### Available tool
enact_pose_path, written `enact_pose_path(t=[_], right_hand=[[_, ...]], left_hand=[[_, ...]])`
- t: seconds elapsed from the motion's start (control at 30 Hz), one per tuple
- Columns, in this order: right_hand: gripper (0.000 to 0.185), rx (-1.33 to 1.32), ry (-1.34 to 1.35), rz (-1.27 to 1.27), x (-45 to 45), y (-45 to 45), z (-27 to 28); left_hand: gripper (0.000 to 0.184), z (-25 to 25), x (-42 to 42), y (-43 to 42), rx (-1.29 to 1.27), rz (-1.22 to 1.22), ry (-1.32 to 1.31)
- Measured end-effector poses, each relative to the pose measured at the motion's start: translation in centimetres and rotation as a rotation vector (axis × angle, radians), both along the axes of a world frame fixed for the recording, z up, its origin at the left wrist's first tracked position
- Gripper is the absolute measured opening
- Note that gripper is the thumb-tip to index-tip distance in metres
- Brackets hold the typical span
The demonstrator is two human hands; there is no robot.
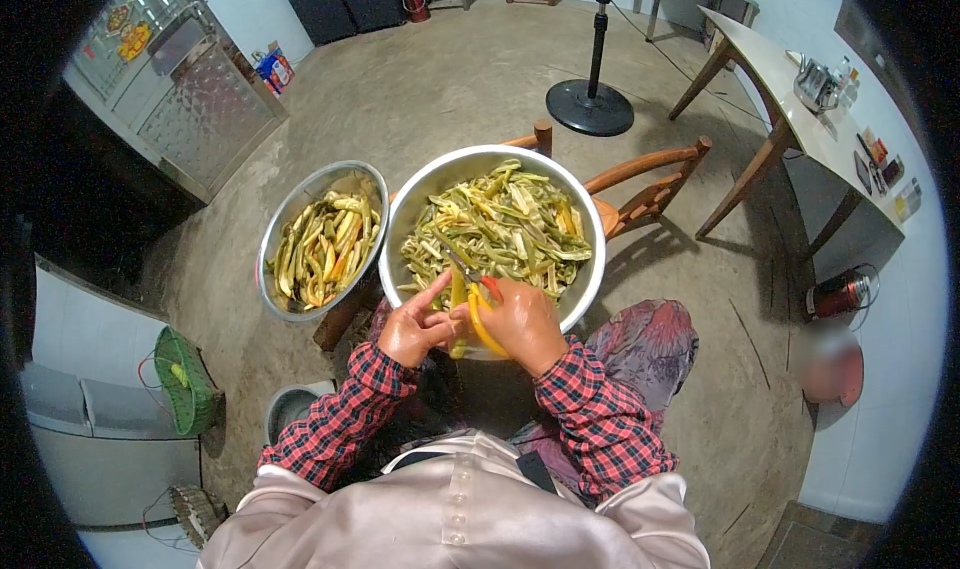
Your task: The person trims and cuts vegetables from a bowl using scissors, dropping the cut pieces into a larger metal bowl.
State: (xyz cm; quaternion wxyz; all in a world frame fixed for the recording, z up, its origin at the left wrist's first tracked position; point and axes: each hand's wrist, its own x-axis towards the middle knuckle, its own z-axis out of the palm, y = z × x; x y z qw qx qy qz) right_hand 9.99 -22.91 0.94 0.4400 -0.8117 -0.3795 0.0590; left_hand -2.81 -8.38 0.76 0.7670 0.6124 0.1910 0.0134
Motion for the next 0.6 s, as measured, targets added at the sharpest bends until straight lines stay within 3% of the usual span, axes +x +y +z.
enact_pose_path(t=[0.27,0.3,0.4,0.6], right_hand=[[0.045,-0.108,0.147,0.037,1.7,-0.4,0.2],[0.034,-0.091,0.113,0.013,1.9,-0.2,-0.4],[0.035,-0.115,0.258,0.012,2.2,-0.7,0.0],[0.049,-0.234,0.283,0.159,1.7,-0.7,1.2]], left_hand=[[0.071,0.4,-0.4,0.5,-0.048,-0.044,0.044],[0.069,0.1,-0.5,0.8,-0.037,-0.049,0.063],[0.062,-0.7,-0.4,1.3,-0.138,0.102,0.025],[0.059,-1.3,-0.4,3.4,-0.144,0.122,-0.018]])
